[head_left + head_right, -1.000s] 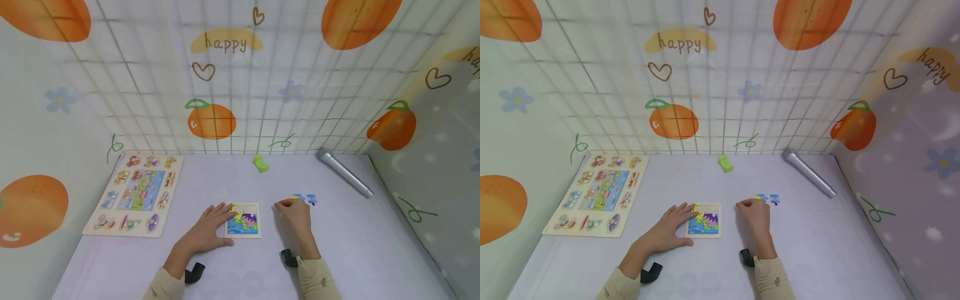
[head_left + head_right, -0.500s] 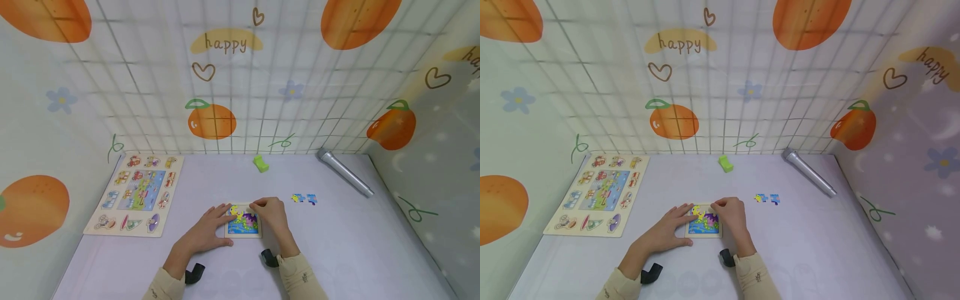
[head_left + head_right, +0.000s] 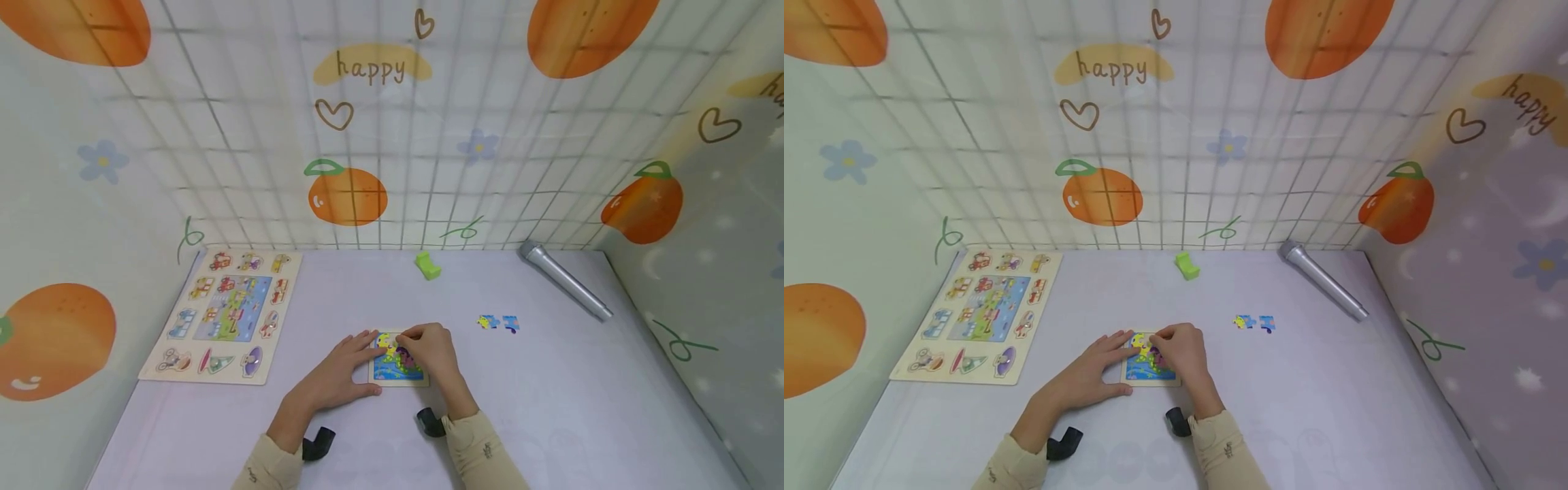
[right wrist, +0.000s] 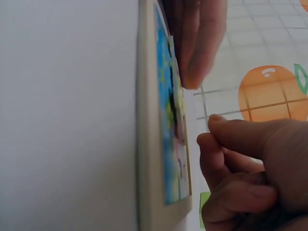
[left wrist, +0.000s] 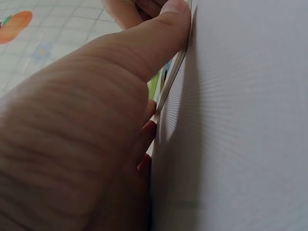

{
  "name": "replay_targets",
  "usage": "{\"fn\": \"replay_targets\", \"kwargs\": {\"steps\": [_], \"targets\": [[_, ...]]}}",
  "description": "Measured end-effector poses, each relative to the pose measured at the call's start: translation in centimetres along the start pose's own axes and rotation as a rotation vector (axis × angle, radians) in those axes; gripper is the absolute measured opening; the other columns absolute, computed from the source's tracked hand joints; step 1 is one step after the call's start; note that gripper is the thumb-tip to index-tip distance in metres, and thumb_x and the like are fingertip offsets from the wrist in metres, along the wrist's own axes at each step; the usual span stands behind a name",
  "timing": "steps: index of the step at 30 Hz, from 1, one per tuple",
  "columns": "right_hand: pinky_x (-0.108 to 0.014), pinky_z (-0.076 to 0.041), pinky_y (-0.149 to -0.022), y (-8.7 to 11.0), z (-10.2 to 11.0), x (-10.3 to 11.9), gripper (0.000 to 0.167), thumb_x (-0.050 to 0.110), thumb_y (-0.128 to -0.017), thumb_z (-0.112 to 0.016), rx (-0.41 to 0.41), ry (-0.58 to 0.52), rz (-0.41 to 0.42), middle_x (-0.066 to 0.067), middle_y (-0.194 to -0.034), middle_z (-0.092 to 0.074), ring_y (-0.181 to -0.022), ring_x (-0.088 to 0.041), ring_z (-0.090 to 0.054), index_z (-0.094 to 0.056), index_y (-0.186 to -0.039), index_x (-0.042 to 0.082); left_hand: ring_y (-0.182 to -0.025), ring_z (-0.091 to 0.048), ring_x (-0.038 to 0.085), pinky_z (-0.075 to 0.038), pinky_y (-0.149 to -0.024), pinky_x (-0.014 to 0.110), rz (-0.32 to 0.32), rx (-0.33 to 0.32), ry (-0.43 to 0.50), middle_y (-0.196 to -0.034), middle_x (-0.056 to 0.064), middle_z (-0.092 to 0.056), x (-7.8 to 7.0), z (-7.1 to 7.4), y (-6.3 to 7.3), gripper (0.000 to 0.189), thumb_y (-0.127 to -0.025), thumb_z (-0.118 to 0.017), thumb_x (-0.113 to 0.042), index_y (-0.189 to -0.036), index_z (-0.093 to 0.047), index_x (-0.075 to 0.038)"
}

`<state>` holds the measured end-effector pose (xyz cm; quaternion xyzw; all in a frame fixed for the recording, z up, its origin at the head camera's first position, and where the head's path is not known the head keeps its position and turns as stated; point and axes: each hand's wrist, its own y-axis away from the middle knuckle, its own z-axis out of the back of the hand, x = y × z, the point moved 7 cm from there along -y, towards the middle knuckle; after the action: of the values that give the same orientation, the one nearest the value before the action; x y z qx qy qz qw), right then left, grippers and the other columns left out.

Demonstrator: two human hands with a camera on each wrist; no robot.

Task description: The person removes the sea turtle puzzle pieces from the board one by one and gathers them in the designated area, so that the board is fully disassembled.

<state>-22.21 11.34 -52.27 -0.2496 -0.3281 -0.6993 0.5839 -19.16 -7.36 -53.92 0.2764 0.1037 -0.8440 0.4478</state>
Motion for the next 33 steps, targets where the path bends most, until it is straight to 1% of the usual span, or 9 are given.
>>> {"fn": "replay_targets", "kwargs": {"steps": [3, 6, 9, 13, 16, 21, 24, 28, 33], "targets": [[-0.041, -0.060, -0.084, -0.2, -0.2, 0.2, 0.020, 0.031, -0.089, -0.079, 0.010, 0.005, 0.004, -0.002, -0.090, -0.080, -0.092, -0.018, -0.071, -0.084, -0.092, 0.011, -0.159, -0.021, 0.023, -0.019, -0.129, 0.053, -0.010, -0.004, -0.003, -0.170, -0.005, -0.027, 0.0, 0.0, 0.0, 0.070, -0.087, -0.075, -0.056, -0.149, -0.054, -0.032], [-0.041, -0.060, -0.084, -0.3, -0.4, 0.4, 0.020, 0.030, -0.089, -0.078, 0.028, 0.013, 0.003, -0.003, -0.091, -0.080, -0.092, -0.019, -0.071, -0.084, -0.093, 0.011, -0.159, -0.020, 0.024, -0.019, -0.129, 0.054, -0.001, 0.011, 0.001, -0.170, -0.005, -0.025, -0.1, -0.1, 0.1, 0.066, -0.087, -0.074, -0.057, -0.146, -0.057, -0.033], [-0.040, -0.060, -0.082, -0.3, -0.6, 0.7, 0.019, 0.028, -0.090, -0.077, 0.047, 0.025, 0.016, -0.004, -0.092, -0.080, -0.091, -0.019, -0.071, -0.083, -0.093, 0.010, -0.159, -0.020, 0.029, -0.019, -0.129, 0.056, 0.010, 0.024, 0.008, -0.171, -0.003, -0.024, -0.2, -0.1, 0.1, 0.064, -0.087, -0.074, -0.057, -0.145, -0.058, -0.033], [-0.033, -0.058, -0.073, -0.3, -1.1, 1.0, 0.019, 0.027, -0.090, -0.076, 0.082, 0.024, 0.010, -0.003, -0.092, -0.080, -0.085, -0.016, -0.069, -0.083, -0.094, 0.010, -0.159, -0.020, 0.033, -0.021, -0.128, 0.057, 0.015, 0.032, 0.014, -0.171, -0.001, -0.023, -0.3, -0.1, 0.2, 0.065, -0.087, -0.074, -0.057, -0.145, -0.058, -0.034], [-0.028, -0.055, -0.068, -0.4, -1.4, 1.2, 0.019, 0.027, -0.092, -0.074, 0.106, 0.004, -0.005, -0.004, -0.094, -0.080, -0.082, -0.015, -0.067, -0.083, -0.095, 0.010, -0.160, -0.018, 0.030, -0.021, -0.128, 0.056, 0.008, 0.029, 0.008, -0.172, -0.001, -0.022, -0.4, -0.1, 0.1, 0.065, -0.086, -0.075, -0.057, -0.145, -0.058, -0.034], [-0.033, -0.058, -0.074, -0.7, -1.7, 1.6, 0.021, 0.028, -0.093, -0.072, 0.124, -0.009, -0.001, -0.002, -0.095, -0.080, -0.091, -0.018, -0.070, -0.083, -0.098, 0.010, -0.160, -0.016, 0.028, -0.023, -0.127, 0.056, 0.000, 0.023, 0.000, -0.171, 0.000, -0.022, -0.4, 0.1, 0.0, 0.065, -0.086, -0.075, -0.056, -0.144, -0.059, -0.033], [-0.030, -0.057, -0.065, -0.8, -1.8, 1.7, 0.023, 0.029, -0.094, -0.071, 0.140, -0.032, -0.030, -0.002, -0.092, -0.079, -0.082, -0.017, -0.069, -0.082, -0.098, 0.009, -0.160, -0.016, 0.029, -0.023, -0.127, 0.058, 0.002, 0.024, 0.011, -0.171, 0.000, -0.022, -0.4, 0.3, -0.1, 0.065, -0.086, -0.076, -0.055, -0.144, -0.060, -0.032], [-0.023, -0.048, -0.049, -0.9, -1.9, 1.5, 0.024, 0.029, -0.094, -0.071, 0.152, -0.067, -0.085, -0.004, -0.090, -0.077, -0.061, -0.013, -0.062, -0.081, -0.099, 0.008, -0.160, -0.016, 0.029, -0.023, -0.126, 0.059, 0.000, 0.025, 0.027, -0.171, 0.000, -0.022, -0.3, 0.4, -0.1, 0.064, -0.086, -0.077, -0.054, -0.143, -0.060, -0.032], [-0.020, -0.046, -0.045, -0.9, -2.0, 1.2, 0.024, 0.028, -0.094, -0.071, 0.149, -0.092, -0.117, -0.005, -0.086, -0.076, -0.052, -0.010, -0.059, -0.081, -0.099, 0.007, -0.160, -0.017, 0.028, -0.023, -0.127, 0.059, 0.004, 0.030, 0.043, -0.171, -0.001, -0.023, -0.2, 0.3, -0.1, 0.062, -0.086, -0.077, -0.052, -0.143, -0.061, -0.032]]}}
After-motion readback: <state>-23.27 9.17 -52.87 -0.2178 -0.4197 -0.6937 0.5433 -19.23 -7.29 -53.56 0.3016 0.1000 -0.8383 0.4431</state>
